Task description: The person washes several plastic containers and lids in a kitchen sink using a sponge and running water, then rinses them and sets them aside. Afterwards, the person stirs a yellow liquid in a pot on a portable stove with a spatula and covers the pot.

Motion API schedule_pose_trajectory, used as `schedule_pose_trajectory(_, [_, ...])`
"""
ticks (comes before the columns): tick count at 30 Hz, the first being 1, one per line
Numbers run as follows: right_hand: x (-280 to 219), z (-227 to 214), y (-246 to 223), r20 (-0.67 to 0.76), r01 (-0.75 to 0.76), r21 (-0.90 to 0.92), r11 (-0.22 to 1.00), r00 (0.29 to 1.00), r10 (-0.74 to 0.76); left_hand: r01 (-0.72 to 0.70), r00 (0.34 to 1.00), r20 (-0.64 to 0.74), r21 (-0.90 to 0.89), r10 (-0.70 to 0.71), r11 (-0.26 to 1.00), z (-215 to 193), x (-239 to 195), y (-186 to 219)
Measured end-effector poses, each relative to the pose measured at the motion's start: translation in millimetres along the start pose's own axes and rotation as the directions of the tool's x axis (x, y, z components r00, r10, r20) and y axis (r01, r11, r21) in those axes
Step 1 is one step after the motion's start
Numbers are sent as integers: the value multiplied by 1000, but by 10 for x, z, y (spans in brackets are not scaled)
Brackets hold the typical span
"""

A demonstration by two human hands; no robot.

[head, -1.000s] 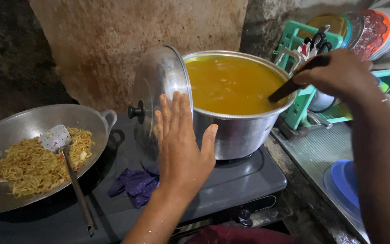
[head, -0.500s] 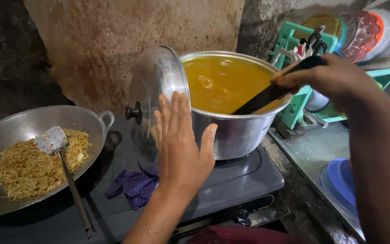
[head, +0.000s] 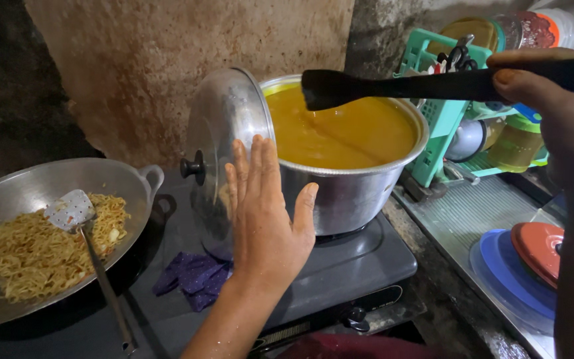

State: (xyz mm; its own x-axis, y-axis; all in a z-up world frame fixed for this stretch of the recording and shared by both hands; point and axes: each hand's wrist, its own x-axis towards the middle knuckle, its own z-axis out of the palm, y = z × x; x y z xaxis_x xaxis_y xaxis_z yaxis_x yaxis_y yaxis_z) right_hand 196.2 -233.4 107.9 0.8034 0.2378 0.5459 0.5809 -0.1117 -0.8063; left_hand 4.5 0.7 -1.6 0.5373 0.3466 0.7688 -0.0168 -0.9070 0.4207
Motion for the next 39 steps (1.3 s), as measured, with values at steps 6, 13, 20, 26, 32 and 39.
schedule_pose_trajectory(6, [24,-114,173,4,86,-86,993,996,-86,-9,1000,16,-6,9,1000,9,6,7])
schedule_pose_trajectory(13, [234,-258,424,47,-186,-19,982,981,187,-13,1000,23,-2,13,1000,26,13,5])
schedule_pose_trajectory(20, [317,-334,581,79,-118,-61,991,989,123,-18,1000,14,-1,18,1000,53,26,3])
schedule_pose_trajectory(26, [302,-343,582,84,-82,-122,989,992,93,-25,1000,11,0,25,1000,63,26,8])
schedule_pose_trajectory(32, [297,-393,693,100,-1,-175,985,995,19,-17,1000,26,0,17,1000,74,32,9])
schedule_pose_trajectory(39, [359,-430,762,150,-8,-106,994,988,24,-12,1000,26,-5,12,1000,73,38,3])
